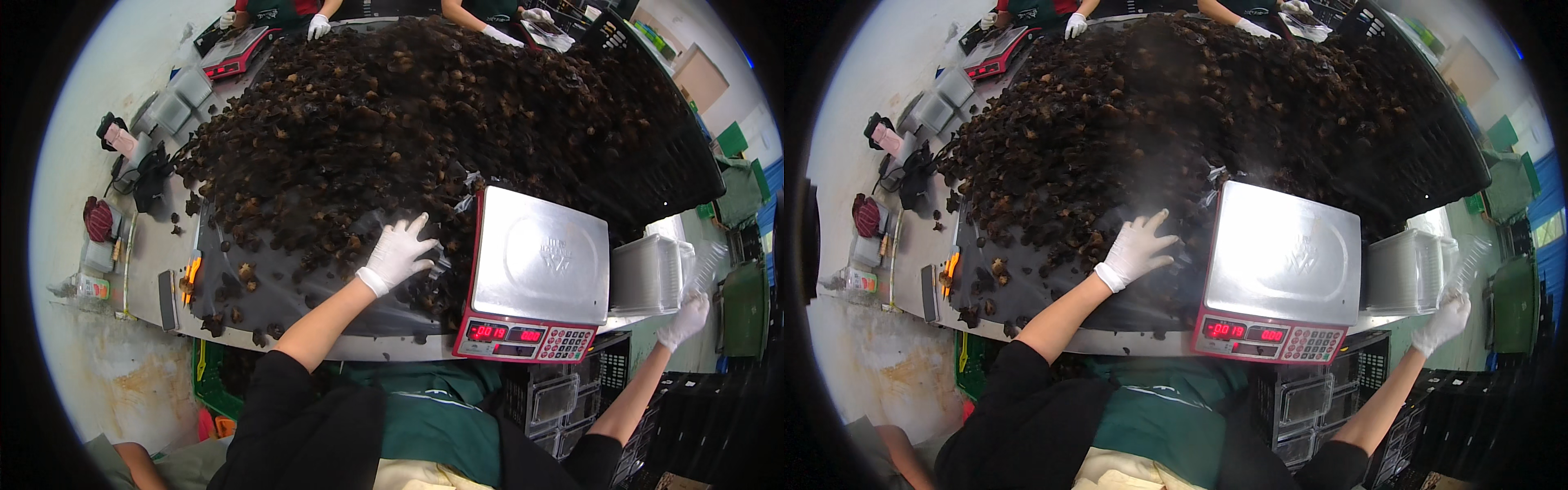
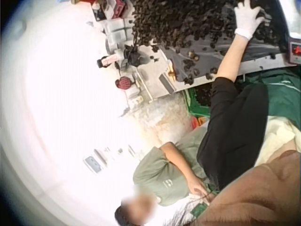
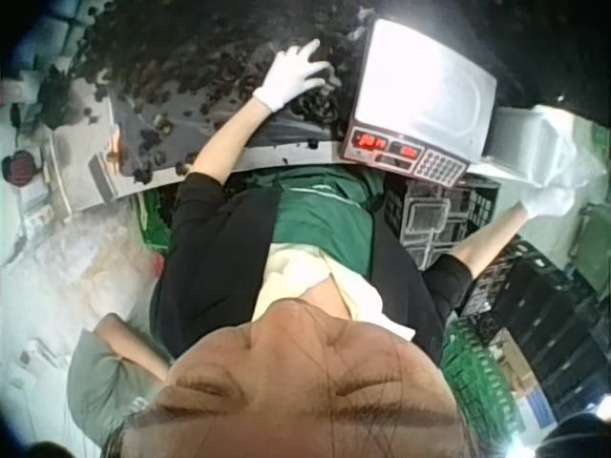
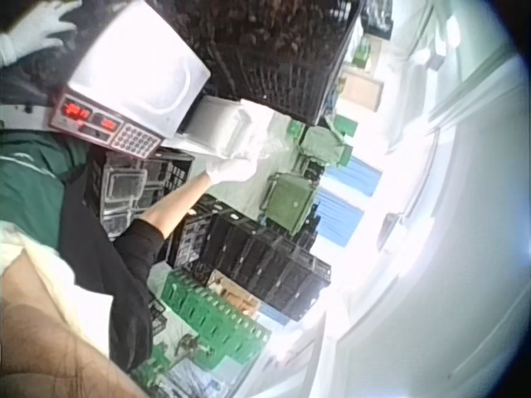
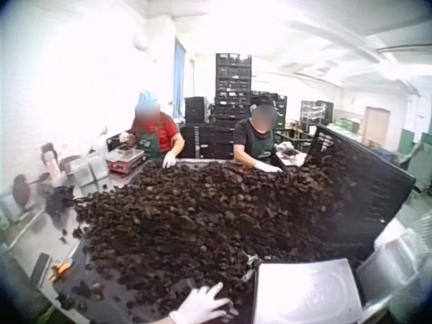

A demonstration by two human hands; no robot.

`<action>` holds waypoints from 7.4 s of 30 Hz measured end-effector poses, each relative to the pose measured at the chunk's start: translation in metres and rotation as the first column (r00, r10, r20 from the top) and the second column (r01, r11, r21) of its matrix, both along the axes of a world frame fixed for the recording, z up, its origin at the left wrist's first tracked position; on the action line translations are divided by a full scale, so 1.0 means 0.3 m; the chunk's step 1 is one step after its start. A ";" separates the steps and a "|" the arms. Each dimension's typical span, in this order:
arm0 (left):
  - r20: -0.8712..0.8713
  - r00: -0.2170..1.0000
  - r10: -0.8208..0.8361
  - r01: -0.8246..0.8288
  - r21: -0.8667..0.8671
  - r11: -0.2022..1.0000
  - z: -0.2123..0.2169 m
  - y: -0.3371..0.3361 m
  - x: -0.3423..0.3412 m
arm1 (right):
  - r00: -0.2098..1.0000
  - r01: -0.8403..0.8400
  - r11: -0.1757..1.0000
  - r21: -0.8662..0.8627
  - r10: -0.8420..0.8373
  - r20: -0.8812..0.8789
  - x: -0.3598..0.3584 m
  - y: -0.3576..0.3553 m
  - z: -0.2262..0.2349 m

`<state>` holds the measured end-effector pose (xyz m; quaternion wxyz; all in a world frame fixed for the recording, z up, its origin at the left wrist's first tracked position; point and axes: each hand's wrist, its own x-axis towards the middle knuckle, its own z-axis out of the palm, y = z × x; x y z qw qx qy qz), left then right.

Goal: The person sorts wood ear mushrooms from a pile on a table into plastic containers by hand, placing each container on a digital scale and then into a crate.

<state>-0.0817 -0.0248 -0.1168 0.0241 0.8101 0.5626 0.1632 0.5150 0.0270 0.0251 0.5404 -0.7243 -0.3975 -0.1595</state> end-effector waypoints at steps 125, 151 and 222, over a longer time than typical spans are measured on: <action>0.428 0.747 -0.508 0.378 0.355 0.855 0.319 0.080 0.124 | -0.113 -0.866 0.376 0.330 0.496 -0.861 -0.871 -0.385 -0.155; 0.904 0.242 0.353 0.154 -0.395 0.906 0.231 -0.168 0.198 | 0.821 -0.559 0.754 -0.345 0.442 -0.362 0.214 -1.122 -0.296; 0.649 0.754 0.096 -0.074 -0.061 0.995 -0.012 0.037 0.037 | 0.357 -0.629 0.393 -0.671 0.912 0.201 -0.792 -0.313 -0.072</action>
